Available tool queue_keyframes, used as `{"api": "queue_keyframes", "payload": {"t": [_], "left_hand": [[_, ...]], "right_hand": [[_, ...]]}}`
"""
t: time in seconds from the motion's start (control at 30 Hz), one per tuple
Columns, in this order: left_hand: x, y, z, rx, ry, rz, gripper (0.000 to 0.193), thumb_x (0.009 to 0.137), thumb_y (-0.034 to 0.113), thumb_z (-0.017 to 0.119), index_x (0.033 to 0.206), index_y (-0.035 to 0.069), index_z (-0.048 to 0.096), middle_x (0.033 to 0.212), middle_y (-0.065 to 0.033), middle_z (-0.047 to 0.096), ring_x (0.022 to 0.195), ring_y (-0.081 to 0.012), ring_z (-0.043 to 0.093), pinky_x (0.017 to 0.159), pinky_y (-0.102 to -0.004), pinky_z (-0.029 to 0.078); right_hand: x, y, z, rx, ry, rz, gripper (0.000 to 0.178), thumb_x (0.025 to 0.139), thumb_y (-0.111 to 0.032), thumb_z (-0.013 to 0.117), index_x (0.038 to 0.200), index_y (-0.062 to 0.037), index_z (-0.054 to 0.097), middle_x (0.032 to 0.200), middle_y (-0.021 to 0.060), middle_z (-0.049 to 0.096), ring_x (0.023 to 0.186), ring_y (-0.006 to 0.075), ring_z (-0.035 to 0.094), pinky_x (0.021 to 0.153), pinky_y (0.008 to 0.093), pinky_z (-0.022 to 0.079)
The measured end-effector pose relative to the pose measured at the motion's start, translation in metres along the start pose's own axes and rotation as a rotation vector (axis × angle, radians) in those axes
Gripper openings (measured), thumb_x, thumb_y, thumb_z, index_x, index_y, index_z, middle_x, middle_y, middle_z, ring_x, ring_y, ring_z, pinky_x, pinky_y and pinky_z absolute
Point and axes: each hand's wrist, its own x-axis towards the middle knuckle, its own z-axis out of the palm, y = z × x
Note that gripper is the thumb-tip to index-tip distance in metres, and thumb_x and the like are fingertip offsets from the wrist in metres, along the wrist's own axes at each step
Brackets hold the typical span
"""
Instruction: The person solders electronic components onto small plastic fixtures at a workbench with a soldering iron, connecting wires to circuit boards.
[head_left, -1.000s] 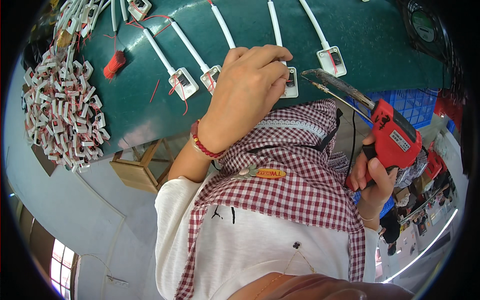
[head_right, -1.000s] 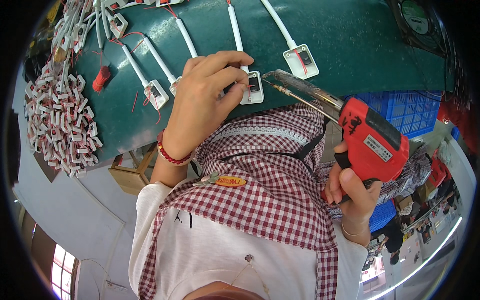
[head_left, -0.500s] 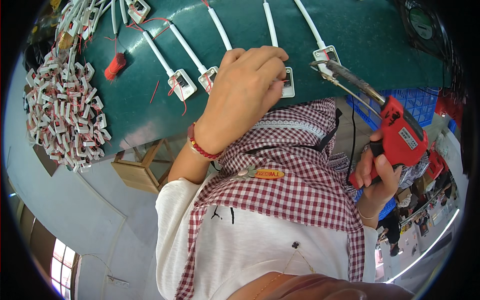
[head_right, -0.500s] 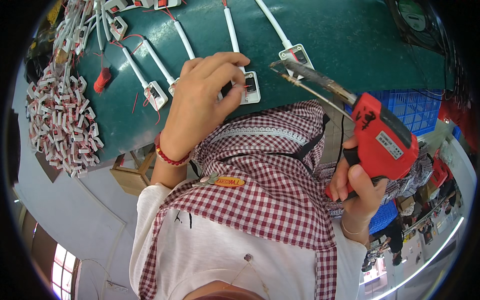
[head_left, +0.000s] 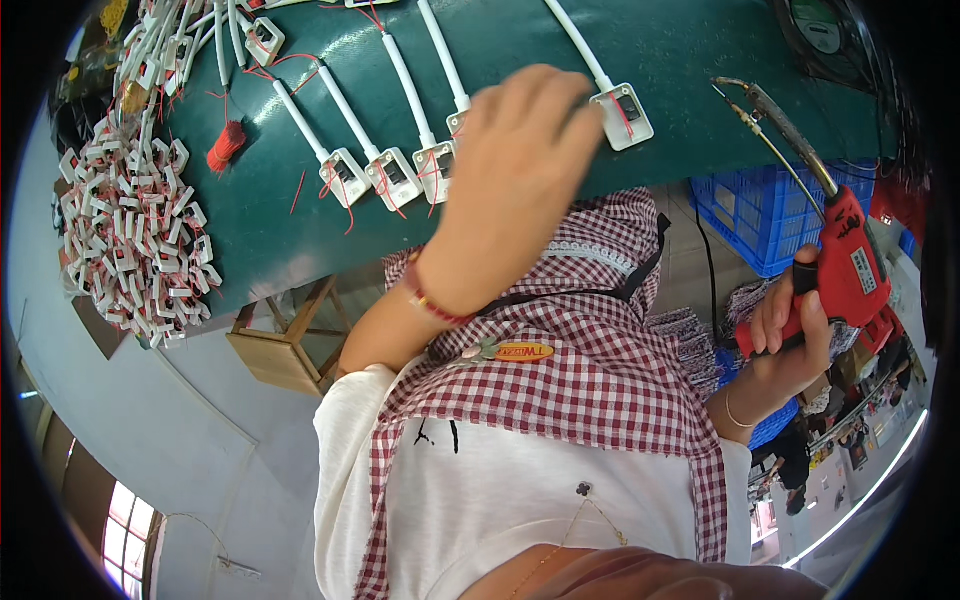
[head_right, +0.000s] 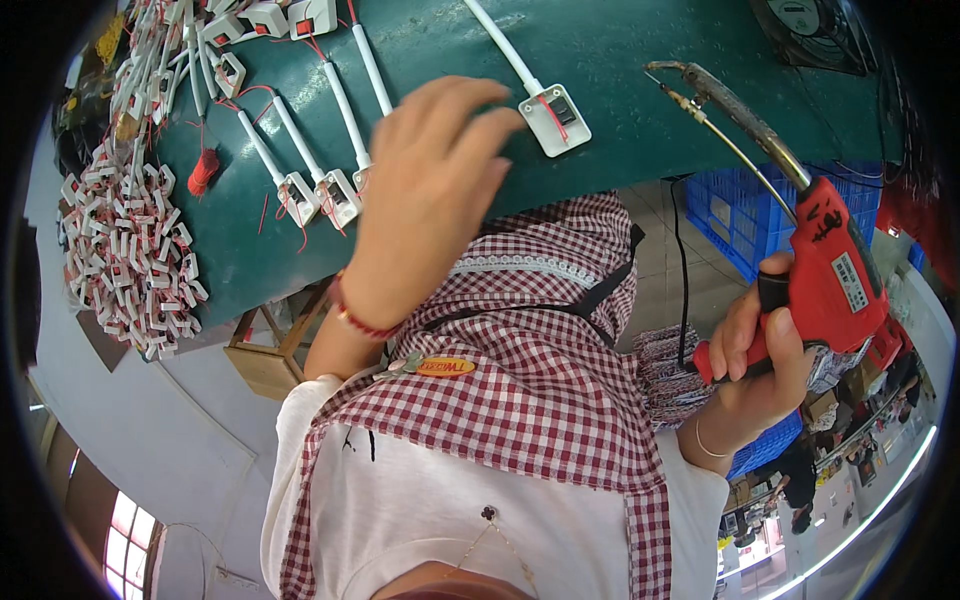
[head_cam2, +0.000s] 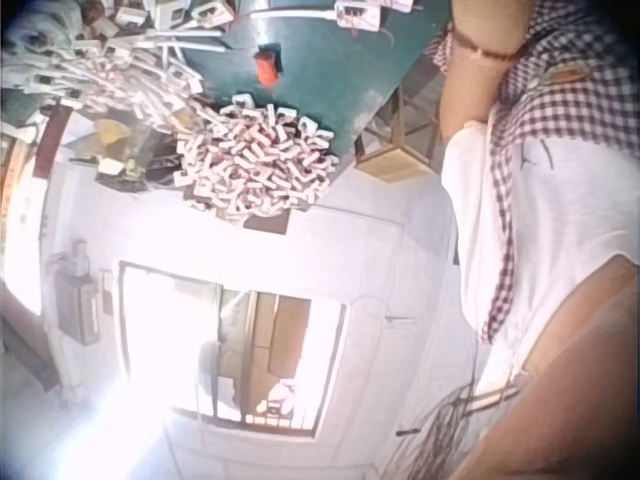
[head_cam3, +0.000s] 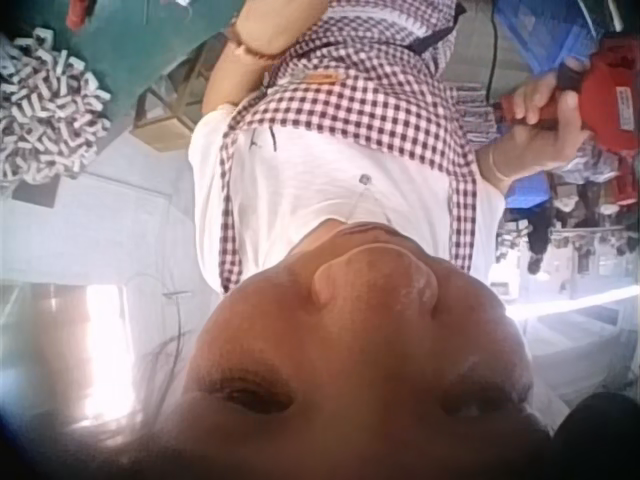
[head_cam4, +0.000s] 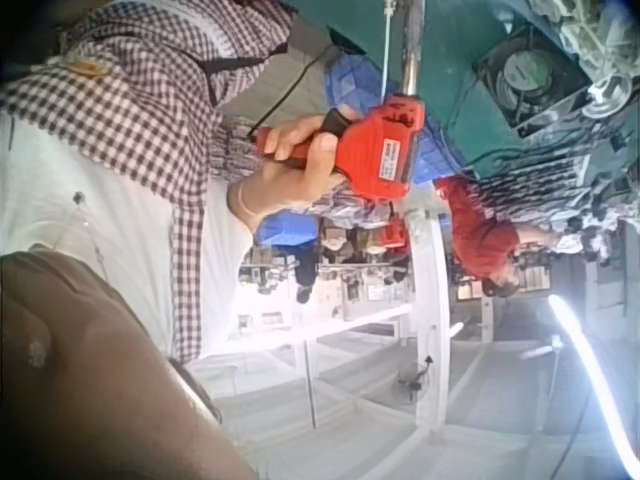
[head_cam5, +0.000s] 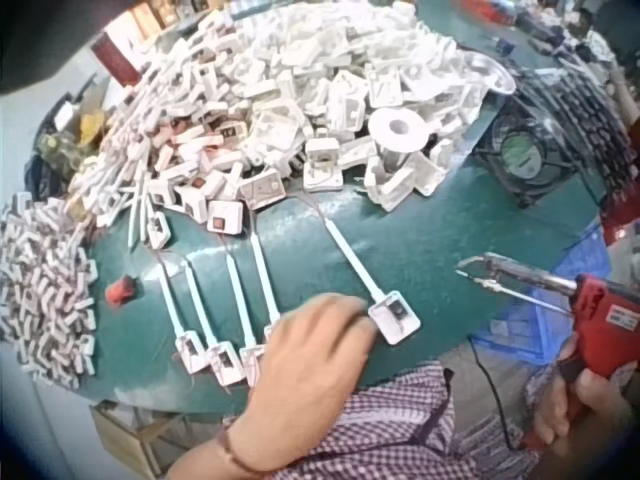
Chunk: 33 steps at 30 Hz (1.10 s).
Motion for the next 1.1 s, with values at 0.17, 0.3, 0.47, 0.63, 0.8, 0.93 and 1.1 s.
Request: {"api": "queue_keyframes", "payload": {"t": [0.17, 0.3, 0.47, 0.63, 0.8, 0.93, 1.1], "left_hand": [[0.030, 0.004, 0.030, 0.005, 0.071, 0.243, 0.020, 0.074, 0.008, 0.059, 0.093, 0.007, 0.057, 0.098, -0.0027, 0.056, 0.096, -0.0202, 0.054, 0.079, -0.0330, 0.043], [0.041, 0.004, 0.032, 0.090, 0.020, 0.341, 0.012, 0.071, 0.011, 0.060, 0.081, 0.006, 0.055, 0.083, -0.0036, 0.049, 0.083, -0.0184, 0.053, 0.071, -0.0286, 0.046], [0.039, 0.001, 0.036, 0.449, -0.032, 0.578, 0.011, 0.069, 0.013, 0.059, 0.076, 0.007, 0.054, 0.080, -0.0035, 0.047, 0.078, -0.0177, 0.051, 0.066, -0.0272, 0.047], [0.049, -0.019, 0.037, 0.242, 0.009, 0.672, 0.010, 0.070, 0.012, 0.058, 0.078, 0.007, 0.055, 0.079, -0.0042, 0.048, 0.076, -0.0181, 0.052, 0.068, -0.0279, 0.048], [0.042, -0.021, 0.036, 0.245, -0.007, 0.614, 0.012, 0.071, 0.010, 0.058, 0.083, 0.007, 0.055, 0.084, -0.0048, 0.052, 0.079, -0.0186, 0.054, 0.071, -0.0288, 0.050], [0.035, -0.017, 0.023, 0.145, -0.109, 0.473, 0.014, 0.074, 0.009, 0.058, 0.088, 0.007, 0.056, 0.102, -0.0062, 0.059, 0.094, -0.0221, 0.060, 0.075, -0.0310, 0.052], [0.012, -0.010, 0.018, 0.068, -0.100, 0.376, 0.012, 0.078, 0.006, 0.058, 0.090, 0.006, 0.056, 0.120, -0.0095, 0.058, 0.115, -0.0274, 0.055, 0.083, -0.0339, 0.053]], "right_hand": [[-0.001, 0.003, -0.004, 0.043, -0.013, -0.006, 0.041, 0.089, -0.015, 0.049, 0.119, 0.0106, 0.040, 0.063, 0.0075, 0.049, 0.039, 0.0074, 0.038, 0.034, 0.0224, 0.037], [-0.001, 0.003, -0.005, 0.085, 0.026, 0.023, 0.041, 0.089, -0.016, 0.049, 0.120, 0.0103, 0.040, 0.063, 0.0079, 0.049, 0.039, 0.0077, 0.038, 0.036, 0.0232, 0.037], [0.009, 0.005, -0.009, 0.107, -0.046, 0.008, 0.041, 0.089, -0.016, 0.050, 0.120, 0.0097, 0.041, 0.063, 0.0085, 0.049, 0.039, 0.0079, 0.037, 0.036, 0.0233, 0.036], [0.013, 0.010, -0.017, 0.127, -0.088, -0.006, 0.042, 0.089, -0.017, 0.050, 0.120, 0.0097, 0.042, 0.064, 0.0087, 0.049, 0.039, 0.0080, 0.037, 0.036, 0.0227, 0.035], [0.010, 0.011, -0.014, 0.170, -0.079, -0.005, 0.038, 0.092, -0.012, 0.046, 0.122, 0.0093, 0.038, 0.066, 0.0083, 0.048, 0.041, 0.0083, 0.038, 0.037, 0.0213, 0.036], [0.011, 0.012, -0.017, 0.201, -0.108, -0.005, 0.038, 0.091, -0.012, 0.047, 0.121, 0.0092, 0.038, 0.066, 0.0086, 0.048, 0.040, 0.0085, 0.038, 0.037, 0.0217, 0.037], [0.012, 0.015, -0.021, 0.190, -0.107, -0.007, 0.038, 0.090, -0.013, 0.048, 0.119, 0.0100, 0.040, 0.064, 0.0091, 0.048, 0.039, 0.0085, 0.037, 0.036, 0.0224, 0.037]]}}
